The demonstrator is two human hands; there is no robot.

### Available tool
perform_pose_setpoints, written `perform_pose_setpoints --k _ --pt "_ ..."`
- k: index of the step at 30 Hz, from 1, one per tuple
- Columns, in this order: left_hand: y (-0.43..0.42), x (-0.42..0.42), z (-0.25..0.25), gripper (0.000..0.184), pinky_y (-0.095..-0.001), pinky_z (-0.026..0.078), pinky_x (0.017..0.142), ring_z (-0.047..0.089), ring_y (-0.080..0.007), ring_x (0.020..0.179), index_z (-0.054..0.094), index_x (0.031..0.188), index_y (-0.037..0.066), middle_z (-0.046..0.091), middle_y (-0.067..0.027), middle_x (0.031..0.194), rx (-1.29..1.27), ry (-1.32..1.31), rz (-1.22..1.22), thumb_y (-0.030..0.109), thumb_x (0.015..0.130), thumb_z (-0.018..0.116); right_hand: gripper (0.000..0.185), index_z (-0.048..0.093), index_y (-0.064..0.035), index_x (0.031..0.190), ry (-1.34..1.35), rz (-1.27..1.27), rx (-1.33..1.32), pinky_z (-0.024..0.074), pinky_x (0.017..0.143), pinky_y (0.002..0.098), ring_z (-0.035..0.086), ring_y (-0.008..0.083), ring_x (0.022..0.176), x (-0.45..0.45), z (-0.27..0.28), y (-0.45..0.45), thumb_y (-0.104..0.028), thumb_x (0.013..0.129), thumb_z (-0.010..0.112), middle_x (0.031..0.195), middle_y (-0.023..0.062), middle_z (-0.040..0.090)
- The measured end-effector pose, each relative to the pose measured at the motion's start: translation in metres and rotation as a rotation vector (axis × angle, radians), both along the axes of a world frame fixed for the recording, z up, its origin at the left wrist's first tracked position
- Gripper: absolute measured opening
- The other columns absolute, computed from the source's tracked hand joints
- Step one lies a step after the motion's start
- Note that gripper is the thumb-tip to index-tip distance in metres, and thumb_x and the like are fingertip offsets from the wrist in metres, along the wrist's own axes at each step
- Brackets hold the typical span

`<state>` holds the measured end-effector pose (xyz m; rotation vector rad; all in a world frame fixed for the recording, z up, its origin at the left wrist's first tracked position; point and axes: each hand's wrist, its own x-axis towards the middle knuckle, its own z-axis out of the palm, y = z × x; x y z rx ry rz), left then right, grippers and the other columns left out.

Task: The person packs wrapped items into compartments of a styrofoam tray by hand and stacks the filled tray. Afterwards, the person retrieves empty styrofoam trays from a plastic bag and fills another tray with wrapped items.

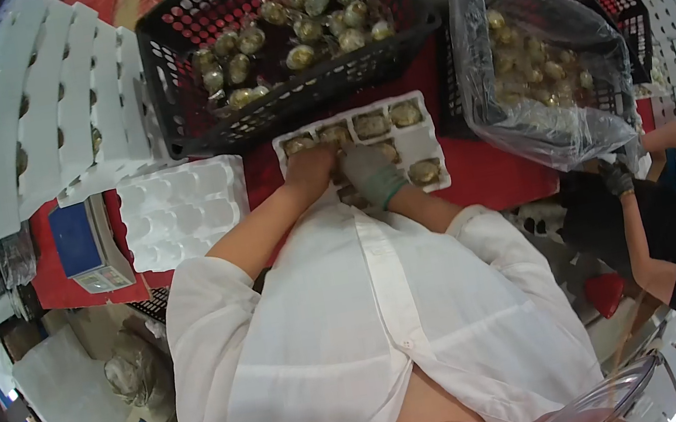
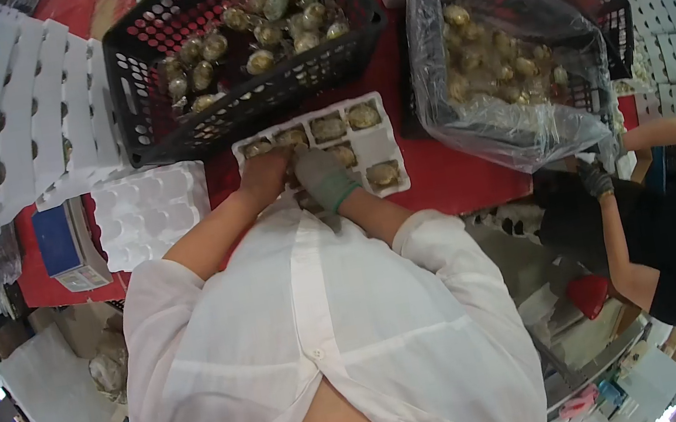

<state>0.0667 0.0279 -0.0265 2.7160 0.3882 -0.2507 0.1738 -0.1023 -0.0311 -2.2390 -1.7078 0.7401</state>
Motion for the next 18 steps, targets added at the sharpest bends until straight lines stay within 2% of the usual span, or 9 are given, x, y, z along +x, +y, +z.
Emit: perform_pose_setpoints --k 3,6,7,11,14,15,16,17,18 --pt "0.014 0.012 0.065 0.036 -0.0391 0.052 0.073 0.065 -0.0304 0.085 0.063 0.106 0.005 0.067 -0.0138 0.094 -0.460 0.100 -0.107 0.021 0.077 0.074 0.026 0.061 -0.0042 0.105 0.022 0.036 0.136 0.0518 0.078 0.0434 0.062 0.0335 0.094 0.008 0.005 -0.012 -0.017 0.081 0.063 0.106 0.0173 0.058" --pt "0.070 0.029 0.134 0.021 -0.0314 0.051 0.063 0.064 -0.0191 0.070 0.061 0.101 0.001 0.064 -0.0106 0.078 -0.629 -0.239 -0.115 0.012 0.084 0.067 0.026 0.062 -0.0060 0.104 0.115 -0.057 0.326 0.0513 0.078 0.0433 0.060 0.0325 0.094 0.009 0.045 -0.038 -0.015 0.080 0.064 0.105 0.0139 0.058" --pt "0.086 0.041 0.171 0.012 -0.0282 0.050 0.055 0.062 -0.0165 0.059 0.061 0.093 0.000 0.061 -0.0080 0.071 -0.928 -0.087 0.331 0.010 0.087 0.064 0.027 0.062 -0.0060 0.104 0.136 -0.149 0.368 0.0509 0.079 0.0428 0.060 0.0324 0.095 0.010 0.050 -0.045 -0.015 0.079 0.064 0.104 0.0134 0.058" --pt "0.199 0.089 0.111 0.015 -0.0296 0.049 0.051 0.059 -0.0128 0.054 0.064 0.093 0.002 0.064 -0.0077 0.070 -0.527 -0.207 0.252 0.015 0.086 0.066 0.025 0.065 -0.0079 0.102 0.055 -0.299 0.462 0.0505 0.067 0.0403 0.061 0.0312 0.082 0.016 0.055 -0.066 -0.013 0.078 0.064 0.097 0.0121 0.061" --pt "0.233 0.095 0.088 0.051 -0.0458 0.050 0.086 0.061 -0.0390 0.103 0.058 0.116 0.002 0.064 -0.0215 0.111 0.407 0.014 0.172 0.032 0.077 0.070 0.023 0.065 -0.0069 0.100 -0.029 -0.303 0.377 0.0489 0.073 0.0423 0.060 0.0328 0.087 0.016 0.059 -0.089 -0.017 0.080 0.060 0.095 0.0135 0.061" --pt "0.259 0.095 0.057 0.057 -0.0438 0.046 0.098 0.057 -0.0362 0.115 0.052 0.128 0.003 0.058 -0.0233 0.124 0.404 0.377 0.125 0.031 0.081 0.066 0.024 0.065 -0.0059 0.100 -0.019 -0.335 0.258 0.0475 0.077 0.0423 0.059 0.0333 0.089 0.013 0.052 -0.096 -0.019 0.080 0.059 0.097 0.0140 0.060" --pt "0.246 0.080 0.055 0.061 -0.0432 0.037 0.107 0.048 -0.0353 0.127 0.041 0.140 0.005 0.049 -0.0248 0.135 0.359 0.380 0.093 0.029 0.086 0.059 0.023 0.064 -0.0065 0.100 -0.058 -0.318 0.259 0.0472 0.080 0.0411 0.060 0.0322 0.090 0.011 0.051 -0.105 -0.019 0.082 0.059 0.102 0.0139 0.059" --pt "0.285 0.072 0.000 0.067 -0.0426 0.030 0.112 0.041 -0.0359 0.133 0.028 0.147 0.004 0.043 -0.0269 0.140 0.472 0.454 -0.048 0.036 0.092 0.050 0.022 0.064 -0.0074 0.101 0.001 -0.370 0.281 0.0477 0.080 0.0414 0.060 0.0317 0.091 0.008 0.049 -0.114 -0.019 0.083 0.059 0.102 0.0132 0.059" --pt "0.344 0.075 -0.069 0.069 -0.0436 0.033 0.110 0.042 -0.0369 0.131 0.027 0.147 0.003 0.044 -0.0267 0.139 0.349 0.689 0.128 0.045 0.095 0.042 0.022 0.064 -0.0082 0.102 0.064 -0.412 0.311 0.0482 0.080 0.0416 0.060 0.0312 0.091 0.006 0.048 -0.122 -0.020 0.084 0.059 0.103 0.0126 0.059"
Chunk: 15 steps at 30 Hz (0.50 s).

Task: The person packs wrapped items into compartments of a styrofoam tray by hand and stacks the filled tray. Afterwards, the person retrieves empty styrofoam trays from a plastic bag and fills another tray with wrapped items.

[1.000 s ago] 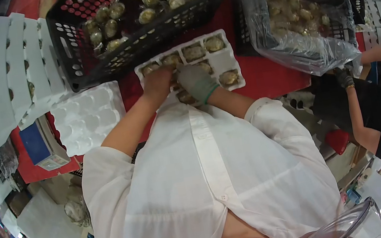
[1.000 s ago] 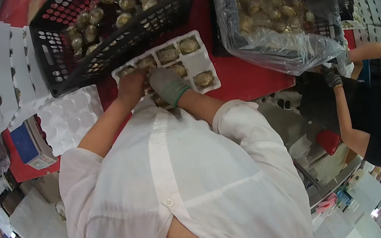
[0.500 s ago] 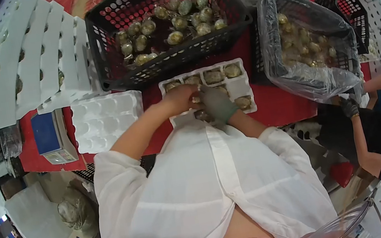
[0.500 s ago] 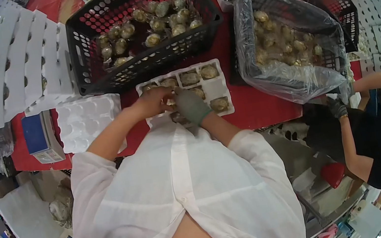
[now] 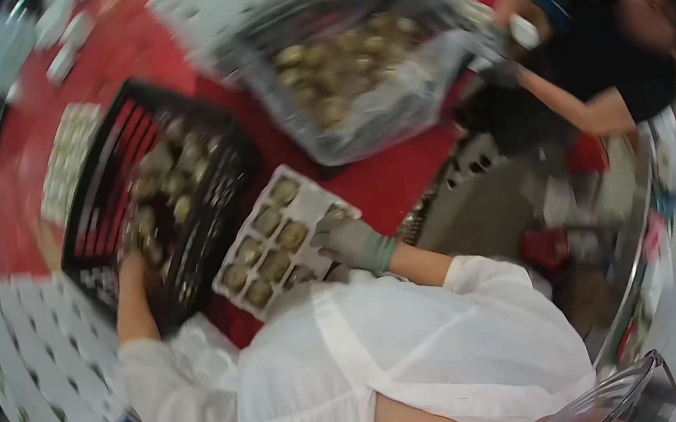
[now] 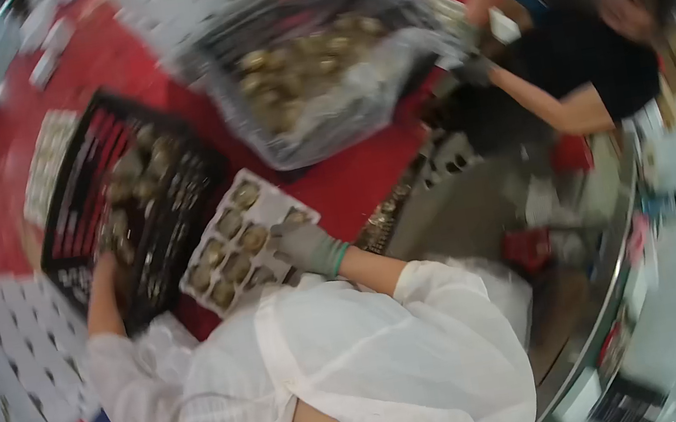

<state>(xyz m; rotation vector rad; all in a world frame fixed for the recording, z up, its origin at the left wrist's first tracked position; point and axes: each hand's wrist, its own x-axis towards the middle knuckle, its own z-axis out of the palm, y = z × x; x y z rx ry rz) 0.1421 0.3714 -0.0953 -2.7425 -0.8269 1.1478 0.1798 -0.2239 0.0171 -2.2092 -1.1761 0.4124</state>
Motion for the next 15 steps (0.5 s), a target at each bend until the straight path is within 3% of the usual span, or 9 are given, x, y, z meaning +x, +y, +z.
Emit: perform_pose_setpoints --k 1,2,3,4,5,7,9,12,15 --pt "0.012 -0.018 -0.022 0.054 -0.0450 0.046 0.097 0.054 -0.0381 0.118 0.056 0.122 0.001 0.058 -0.0247 0.124 0.119 -0.099 -0.168 0.023 0.076 0.071 0.020 0.064 -0.0080 0.099 -0.010 -0.034 -0.012 0.0490 0.078 0.0413 0.061 0.0299 0.092 -0.004 0.000 -0.006 -0.019 0.083 0.060 0.102 0.0120 0.058" --pt "0.070 -0.027 -0.074 0.040 -0.0458 0.049 0.091 0.057 -0.0396 0.112 0.058 0.116 -0.001 0.059 -0.0265 0.120 -0.231 -0.542 0.401 0.017 0.080 0.065 0.017 0.064 -0.0078 0.096 -0.015 -0.050 -0.022 0.0499 0.077 0.0411 0.061 0.0286 0.092 -0.007 0.000 -0.012 -0.019 0.083 0.060 0.101 0.0115 0.058" --pt "0.090 -0.028 -0.092 0.032 -0.0478 0.050 0.087 0.061 -0.0404 0.102 0.059 0.111 -0.003 0.063 -0.0272 0.110 -0.437 -0.785 0.248 0.011 0.083 0.058 0.017 0.065 -0.0084 0.096 -0.003 -0.075 -0.045 0.0500 0.077 0.0411 0.061 0.0279 0.092 -0.011 0.000 -0.018 -0.019 0.084 0.059 0.102 0.0107 0.059" --pt "0.076 -0.047 -0.060 0.032 -0.0478 0.050 0.087 0.061 -0.0404 0.102 0.059 0.111 -0.003 0.063 -0.0272 0.110 -0.445 -0.777 0.211 0.011 0.083 0.058 0.017 0.065 -0.0084 0.096 -0.002 -0.112 -0.039 0.0500 0.077 0.0411 0.061 0.0279 0.092 -0.013 -0.001 -0.021 -0.019 0.084 0.059 0.102 0.0107 0.059" --pt "0.042 -0.018 -0.019 0.028 -0.0470 0.050 0.084 0.063 -0.0413 0.094 0.063 0.107 -0.001 0.066 -0.0253 0.098 0.074 -0.477 0.021 0.009 0.081 0.058 0.017 0.065 -0.0088 0.097 -0.014 -0.088 -0.077 0.0502 0.076 0.0411 0.061 0.0279 0.092 -0.013 -0.003 -0.025 -0.019 0.084 0.058 0.102 0.0106 0.059" --pt "-0.007 -0.019 0.054 0.027 -0.0445 0.050 0.081 0.064 -0.0399 0.093 0.066 0.103 0.001 0.067 -0.0231 0.093 -0.087 -0.698 0.070 0.011 0.078 0.063 0.017 0.065 -0.0091 0.097 -0.031 -0.077 -0.112 0.0504 0.076 0.0410 0.062 0.0280 0.092 -0.011 -0.003 -0.028 -0.019 0.085 0.058 0.102 0.0106 0.058" --pt "0.025 -0.018 0.067 0.029 -0.0416 0.050 0.079 0.065 -0.0372 0.091 0.068 0.103 0.004 0.068 -0.0216 0.093 -0.081 -0.786 -0.087 0.015 0.077 0.066 0.020 0.065 -0.0094 0.100 -0.010 -0.031 -0.142 0.0499 0.079 0.0416 0.061 0.0285 0.095 -0.006 0.000 -0.028 -0.020 0.085 0.058 0.105 0.0107 0.059" --pt "-0.034 -0.024 0.174 0.038 -0.0330 0.049 0.080 0.062 -0.0222 0.088 0.060 0.110 0.001 0.064 -0.0113 0.097 -0.267 -1.281 -0.078 0.013 0.077 0.073 0.020 0.066 -0.0082 0.098 0.000 -0.007 -0.048 0.0489 0.081 0.0428 0.060 0.0298 0.099 0.007 0.015 -0.024 -0.022 0.085 0.059 0.110 0.0109 0.059" --pt "-0.095 -0.045 0.240 0.031 -0.0293 0.049 0.083 0.059 -0.0184 0.098 0.054 0.113 0.003 0.059 -0.0089 0.105 -0.515 -1.325 0.104 0.002 0.083 0.065 0.051 0.055 -0.0088 0.127 0.107 -0.143 0.207 0.0418 0.098 0.0441 0.050 0.0358 0.117 0.011 0.047 -0.011 -0.029 0.081 0.067 0.126 0.0167 0.053"
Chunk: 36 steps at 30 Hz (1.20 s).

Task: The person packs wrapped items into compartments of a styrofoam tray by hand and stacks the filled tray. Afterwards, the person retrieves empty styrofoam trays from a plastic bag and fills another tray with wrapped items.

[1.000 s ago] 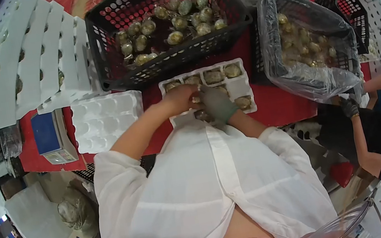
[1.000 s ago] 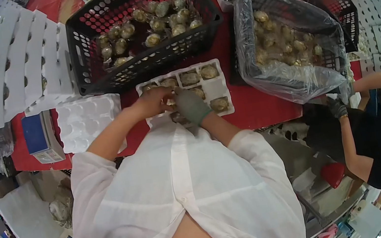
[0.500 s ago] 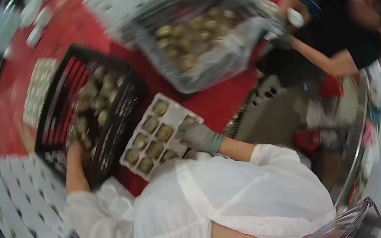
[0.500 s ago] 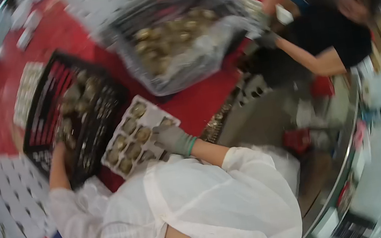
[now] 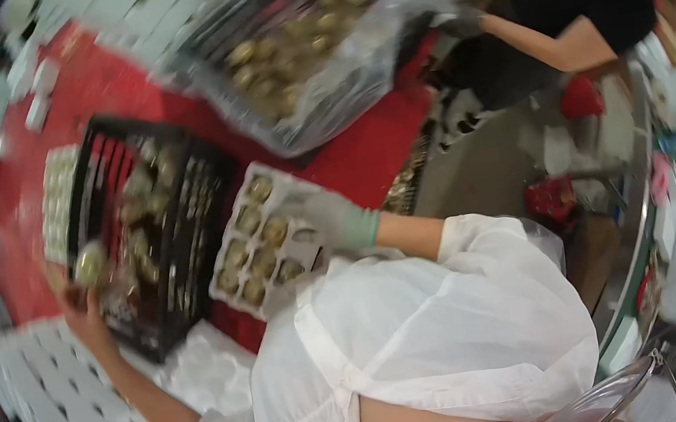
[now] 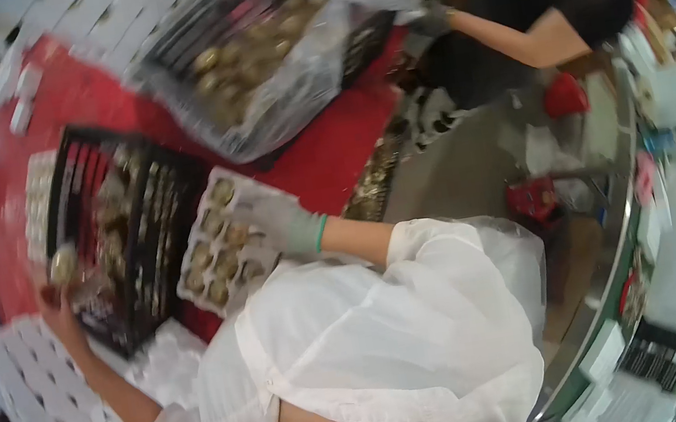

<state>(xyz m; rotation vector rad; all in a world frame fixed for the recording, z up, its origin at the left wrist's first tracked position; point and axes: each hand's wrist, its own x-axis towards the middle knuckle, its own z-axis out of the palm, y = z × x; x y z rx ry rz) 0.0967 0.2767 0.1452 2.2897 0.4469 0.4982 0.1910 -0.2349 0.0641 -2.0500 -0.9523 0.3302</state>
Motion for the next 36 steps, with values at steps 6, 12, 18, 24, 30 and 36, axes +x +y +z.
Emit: perform_pose_setpoints --k 6,12,18,24,30,36 --pt "-0.248 0.004 0.039 0.033 -0.0250 0.048 0.073 0.058 -0.0120 0.085 0.058 0.104 0.001 0.058 -0.0035 0.098 -0.420 0.253 -0.286 -0.009 0.073 0.063 0.081 0.044 -0.0069 0.137 -0.024 0.091 0.246 0.0406 0.101 0.0428 0.049 0.0361 0.119 0.011 0.054 0.047 -0.024 0.067 0.080 0.131 0.0175 0.049" --pt "-0.294 -0.008 -0.015 0.019 -0.0223 0.046 0.072 0.055 -0.0099 0.077 0.059 0.100 0.000 0.056 -0.0028 0.098 -0.521 0.086 -0.157 -0.006 0.082 0.060 0.060 0.052 0.0002 0.124 0.426 0.156 0.214 0.0466 0.093 0.0348 0.058 0.0267 0.106 0.004 0.040 0.048 -0.008 0.069 0.074 0.116 0.0161 0.058" --pt "-0.339 -0.017 -0.040 0.014 -0.0226 0.045 0.072 0.053 -0.0077 0.080 0.058 0.100 0.002 0.057 -0.0002 0.089 -0.572 -0.048 0.201 0.002 0.087 0.063 0.056 0.052 0.0013 0.122 0.669 0.065 0.254 0.0477 0.089 0.0312 0.058 0.0188 0.103 -0.003 0.021 0.042 -0.008 0.071 0.072 0.118 0.0126 0.057" --pt "-0.353 -0.019 -0.070 0.008 -0.0233 0.045 0.066 0.055 -0.0091 0.069 0.059 0.097 0.003 0.056 -0.0010 0.073 -0.827 -0.241 0.354 0.005 0.089 0.062 0.052 0.052 0.0023 0.119 0.079 0.013 0.169 0.0497 0.085 0.0313 0.058 0.0162 0.100 0.001 0.015 0.032 -0.010 0.073 0.074 0.114 0.0124 0.057" --pt "-0.355 -0.015 -0.059 0.016 -0.0221 0.041 0.059 0.052 -0.0063 0.065 0.060 0.091 0.003 0.058 -0.0013 0.069 -0.846 -0.029 0.380 0.017 0.097 0.055 0.058 0.050 0.0020 0.123 0.751 0.131 0.199 0.0492 0.086 0.0320 0.061 0.0207 0.099 0.002 -0.018 0.026 -0.018 0.075 0.076 0.110 0.0134 0.062" --pt "-0.344 -0.001 -0.090 0.030 -0.0252 0.038 0.059 0.040 -0.0100 0.062 0.058 0.088 -0.002 0.053 -0.0004 0.065 -0.523 -0.027 0.228 0.025 0.100 0.053 0.053 0.049 0.0010 0.125 0.909 0.172 0.308 0.0480 0.092 0.0303 0.058 0.0168 0.106 -0.001 0.009 0.021 -0.005 0.077 0.073 0.116 0.0095 0.060"
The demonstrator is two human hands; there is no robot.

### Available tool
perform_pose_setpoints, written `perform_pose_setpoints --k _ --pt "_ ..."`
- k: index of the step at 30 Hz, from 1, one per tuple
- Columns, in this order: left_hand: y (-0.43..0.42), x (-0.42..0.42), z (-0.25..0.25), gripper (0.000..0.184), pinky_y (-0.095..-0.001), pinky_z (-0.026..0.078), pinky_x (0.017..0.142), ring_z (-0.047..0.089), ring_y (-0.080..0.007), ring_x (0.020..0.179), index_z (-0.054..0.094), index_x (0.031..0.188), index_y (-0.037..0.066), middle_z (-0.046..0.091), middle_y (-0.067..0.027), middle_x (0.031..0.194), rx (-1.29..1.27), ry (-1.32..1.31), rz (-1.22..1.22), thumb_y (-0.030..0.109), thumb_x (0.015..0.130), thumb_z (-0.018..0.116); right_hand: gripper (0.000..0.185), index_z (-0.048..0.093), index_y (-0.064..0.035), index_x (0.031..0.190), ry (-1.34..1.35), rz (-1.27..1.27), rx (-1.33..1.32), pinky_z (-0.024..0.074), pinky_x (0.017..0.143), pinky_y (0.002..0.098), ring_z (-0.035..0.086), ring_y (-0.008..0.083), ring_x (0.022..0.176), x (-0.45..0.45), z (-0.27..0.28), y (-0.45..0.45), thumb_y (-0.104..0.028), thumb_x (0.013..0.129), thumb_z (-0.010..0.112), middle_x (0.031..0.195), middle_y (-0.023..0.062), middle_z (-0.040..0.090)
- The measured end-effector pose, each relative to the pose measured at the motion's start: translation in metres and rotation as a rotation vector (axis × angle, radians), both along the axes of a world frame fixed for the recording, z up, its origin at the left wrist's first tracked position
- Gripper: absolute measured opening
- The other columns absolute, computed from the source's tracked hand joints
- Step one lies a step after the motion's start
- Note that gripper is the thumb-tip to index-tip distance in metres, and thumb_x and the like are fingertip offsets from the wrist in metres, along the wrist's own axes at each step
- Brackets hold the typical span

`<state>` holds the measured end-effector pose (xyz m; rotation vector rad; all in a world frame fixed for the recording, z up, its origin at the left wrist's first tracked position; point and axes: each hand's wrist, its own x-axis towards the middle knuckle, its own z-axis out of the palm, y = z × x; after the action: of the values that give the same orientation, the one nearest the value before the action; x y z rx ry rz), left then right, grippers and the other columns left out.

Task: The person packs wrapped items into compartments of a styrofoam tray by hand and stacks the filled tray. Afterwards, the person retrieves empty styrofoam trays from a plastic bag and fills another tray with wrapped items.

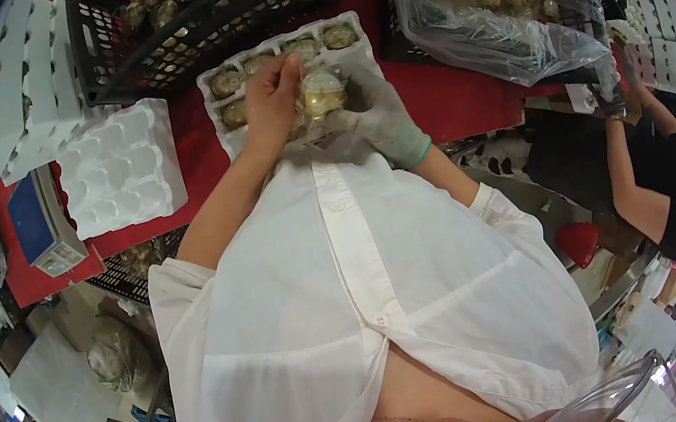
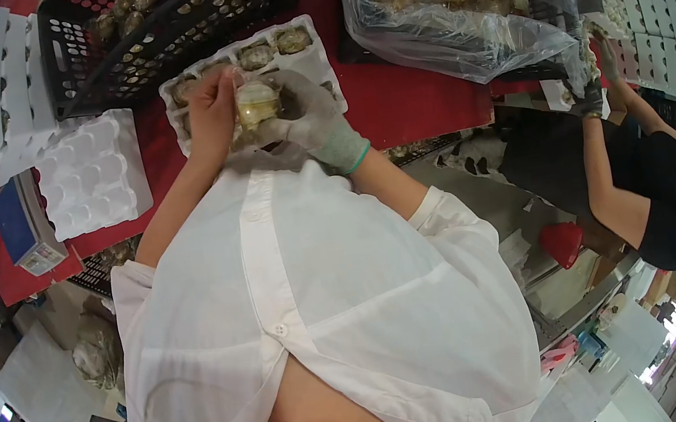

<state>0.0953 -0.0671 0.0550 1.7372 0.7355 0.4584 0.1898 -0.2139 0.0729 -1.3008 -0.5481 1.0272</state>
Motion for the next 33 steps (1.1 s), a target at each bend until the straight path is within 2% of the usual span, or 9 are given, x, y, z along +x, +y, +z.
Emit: perform_pose_setpoints --k 2,8,12,15,17,18,20,25,33 --pt "-0.010 0.007 -0.011 0.030 -0.0270 0.038 0.060 0.039 -0.0113 0.062 0.057 0.087 -0.002 0.051 -0.0016 0.065 -0.296 -0.169 0.056 0.025 0.099 0.054 0.057 0.048 0.0006 0.128 0.117 0.045 0.028 0.0463 0.096 0.0307 0.055 0.0167 0.112 -0.001 0.000 0.002 -0.003 0.077 0.072 0.122 0.0090 0.057" --pt "-0.022 0.023 -0.012 0.030 -0.0264 0.038 0.060 0.040 -0.0093 0.064 0.058 0.083 -0.001 0.049 -0.0017 0.067 0.098 -0.262 0.284 0.024 0.099 0.054 0.064 0.042 0.0000 0.137 0.306 -0.002 0.067 0.0450 0.098 0.0312 0.052 0.0167 0.115 -0.003 -0.024 -0.004 -0.003 0.080 0.069 0.126 0.0091 0.054" --pt "-0.020 0.010 -0.029 0.025 -0.0269 0.040 0.063 0.045 -0.0107 0.068 0.059 0.093 0.000 0.053 -0.0024 0.072 -0.088 -0.168 0.157 0.024 0.098 0.055 0.063 0.043 0.0017 0.136 0.262 0.047 0.097 0.0458 0.097 0.0308 0.054 0.0174 0.113 0.003 -0.030 -0.007 -0.003 0.080 0.070 0.125 0.0091 0.055" --pt "-0.029 -0.003 -0.024 0.025 -0.0271 0.044 0.069 0.052 -0.0124 0.078 0.057 0.108 0.001 0.059 -0.0053 0.086 -0.133 0.060 -0.037 0.023 0.096 0.057 0.059 0.049 0.0009 0.131 0.116 0.058 -0.071 0.0476 0.094 0.0308 0.059 0.0215 0.108 0.015 -0.025 -0.019 -0.007 0.077 0.073 0.122 0.0110 0.057" --pt "-0.036 -0.010 -0.030 0.031 -0.0276 0.046 0.075 0.055 -0.0137 0.086 0.054 0.118 0.004 0.059 -0.0075 0.100 -0.712 -0.059 -0.115 0.022 0.094 0.060 0.055 0.054 -0.0015 0.124 -0.564 0.084 -0.287 0.0495 0.089 0.0324 0.061 0.0263 0.104 0.024 -0.025 -0.027 -0.011 0.075 0.076 0.119 0.0144 0.059" --pt "-0.034 -0.013 -0.034 0.036 -0.0285 0.048 0.079 0.056 -0.0141 0.092 0.054 0.122 0.005 0.058 -0.0077 0.107 -0.362 0.063 -0.309 0.022 0.091 0.062 0.055 0.054 -0.0015 0.124 -0.564 0.086 -0.289 0.0495 0.089 0.0324 0.061 0.0263 0.104 0.024 -0.028 -0.030 -0.011 0.075 0.076 0.119 0.0144 0.059" --pt "-0.032 -0.018 -0.042 0.038 -0.0283 0.048 0.079 0.056 -0.0146 0.092 0.055 0.123 0.005 0.058 -0.0077 0.107 -0.415 0.088 -0.331 0.021 0.090 0.065 0.055 0.056 -0.0036 0.120 -0.859 0.183 -0.247 0.0507 0.085 0.0348 0.062 0.0298 0.100 0.023 -0.034 -0.036 -0.015 0.070 0.079 0.113 0.0162 0.060" --pt "-0.031 -0.016 -0.040 0.043 -0.0265 0.047 0.084 0.056 -0.0121 0.093 0.053 0.125 0.004 0.058 -0.0062 0.103 -0.656 0.086 -0.326 0.014 0.087 0.070 0.058 0.058 -0.0042 0.118 -0.693 0.009 -0.330 0.0518 0.081 0.0376 0.063 0.0316 0.095 0.012 -0.047 -0.039 -0.016 0.066 0.081 0.104 0.0152 0.062" --pt "-0.035 0.016 -0.058 0.037 -0.0281 0.050 0.084 0.063 -0.0153 0.093 0.061 0.117 0.004 0.063 -0.0059 0.109 -0.286 0.010 -0.110 0.005 0.081 0.072 0.050 0.061 -0.0038 0.110 -0.839 -0.065 -0.363 0.0517 0.076 0.0397 0.062 0.0346 0.090 0.039 -0.051 -0.024 -0.015 0.065 0.080 0.101 0.0153 0.062"
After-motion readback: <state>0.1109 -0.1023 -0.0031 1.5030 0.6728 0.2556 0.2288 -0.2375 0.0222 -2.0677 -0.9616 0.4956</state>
